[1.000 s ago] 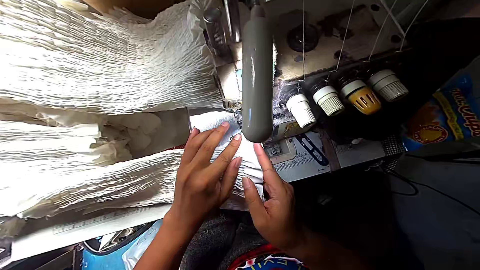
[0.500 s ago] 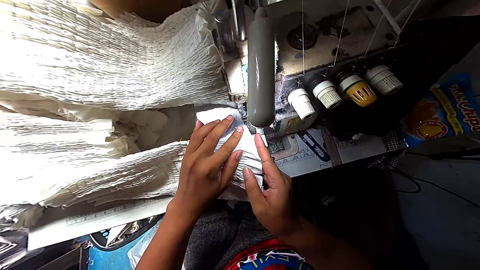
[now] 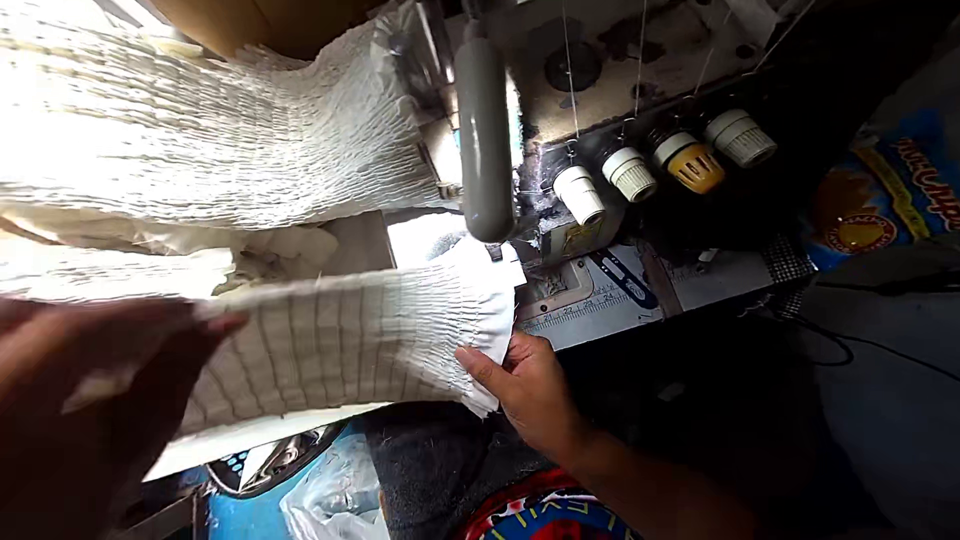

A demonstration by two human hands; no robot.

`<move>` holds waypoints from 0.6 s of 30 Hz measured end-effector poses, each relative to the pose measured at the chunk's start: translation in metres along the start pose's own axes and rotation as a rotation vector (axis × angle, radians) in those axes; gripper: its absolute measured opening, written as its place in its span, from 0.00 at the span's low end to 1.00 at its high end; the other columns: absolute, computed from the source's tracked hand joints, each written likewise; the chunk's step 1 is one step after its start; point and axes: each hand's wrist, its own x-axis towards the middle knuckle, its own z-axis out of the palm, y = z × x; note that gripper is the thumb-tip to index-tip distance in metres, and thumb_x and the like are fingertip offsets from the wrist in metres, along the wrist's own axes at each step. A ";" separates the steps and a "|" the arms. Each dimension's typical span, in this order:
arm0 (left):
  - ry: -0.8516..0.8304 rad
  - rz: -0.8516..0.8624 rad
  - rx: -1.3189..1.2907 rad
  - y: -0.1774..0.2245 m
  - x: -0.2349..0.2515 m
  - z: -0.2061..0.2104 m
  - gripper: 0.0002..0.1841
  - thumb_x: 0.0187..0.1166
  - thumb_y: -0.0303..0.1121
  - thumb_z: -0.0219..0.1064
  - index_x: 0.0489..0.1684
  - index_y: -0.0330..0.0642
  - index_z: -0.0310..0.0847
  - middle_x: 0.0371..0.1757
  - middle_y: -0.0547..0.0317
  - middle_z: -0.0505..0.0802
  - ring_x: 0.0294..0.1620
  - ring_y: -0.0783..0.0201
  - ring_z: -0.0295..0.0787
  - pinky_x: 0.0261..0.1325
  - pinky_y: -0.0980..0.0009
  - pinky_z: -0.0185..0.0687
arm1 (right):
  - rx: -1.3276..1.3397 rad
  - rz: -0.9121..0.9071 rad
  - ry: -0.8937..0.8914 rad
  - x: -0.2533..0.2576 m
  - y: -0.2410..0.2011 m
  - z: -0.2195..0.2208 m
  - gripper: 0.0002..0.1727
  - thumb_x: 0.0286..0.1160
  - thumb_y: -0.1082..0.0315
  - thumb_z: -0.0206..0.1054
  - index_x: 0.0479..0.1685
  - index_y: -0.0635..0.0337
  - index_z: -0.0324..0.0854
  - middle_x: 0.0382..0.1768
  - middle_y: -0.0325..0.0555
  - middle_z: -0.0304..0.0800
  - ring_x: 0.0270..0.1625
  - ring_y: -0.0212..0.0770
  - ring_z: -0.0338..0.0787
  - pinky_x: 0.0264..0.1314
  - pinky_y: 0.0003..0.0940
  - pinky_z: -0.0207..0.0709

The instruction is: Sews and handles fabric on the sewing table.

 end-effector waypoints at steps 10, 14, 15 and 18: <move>0.065 0.450 -0.336 0.135 0.060 0.128 0.13 0.84 0.35 0.69 0.59 0.41 0.91 0.62 0.50 0.93 0.70 0.55 0.87 0.78 0.55 0.78 | -0.100 -0.125 -0.021 -0.012 0.021 0.001 0.05 0.77 0.77 0.64 0.42 0.69 0.85 0.35 0.41 0.94 0.41 0.27 0.94 0.49 0.26 0.90; 0.132 0.423 -0.325 0.137 0.060 0.136 0.12 0.82 0.33 0.70 0.56 0.39 0.92 0.62 0.49 0.94 0.71 0.53 0.88 0.80 0.54 0.78 | -0.118 -0.147 -0.012 -0.005 0.015 -0.004 0.06 0.78 0.77 0.63 0.41 0.69 0.85 0.34 0.40 0.94 0.40 0.25 0.93 0.47 0.25 0.89; 0.134 0.422 -0.325 0.137 0.061 0.135 0.12 0.82 0.32 0.70 0.55 0.38 0.93 0.62 0.49 0.94 0.71 0.53 0.88 0.80 0.54 0.78 | -0.120 -0.147 -0.011 -0.003 0.013 -0.005 0.05 0.78 0.77 0.64 0.41 0.69 0.85 0.34 0.40 0.94 0.40 0.25 0.93 0.48 0.24 0.89; 0.138 0.432 -0.325 0.137 0.063 0.134 0.11 0.81 0.31 0.70 0.54 0.37 0.93 0.61 0.47 0.95 0.71 0.52 0.88 0.79 0.54 0.79 | -0.133 -0.173 0.002 0.004 0.010 -0.007 0.05 0.77 0.77 0.64 0.42 0.69 0.85 0.35 0.40 0.94 0.40 0.25 0.92 0.48 0.24 0.88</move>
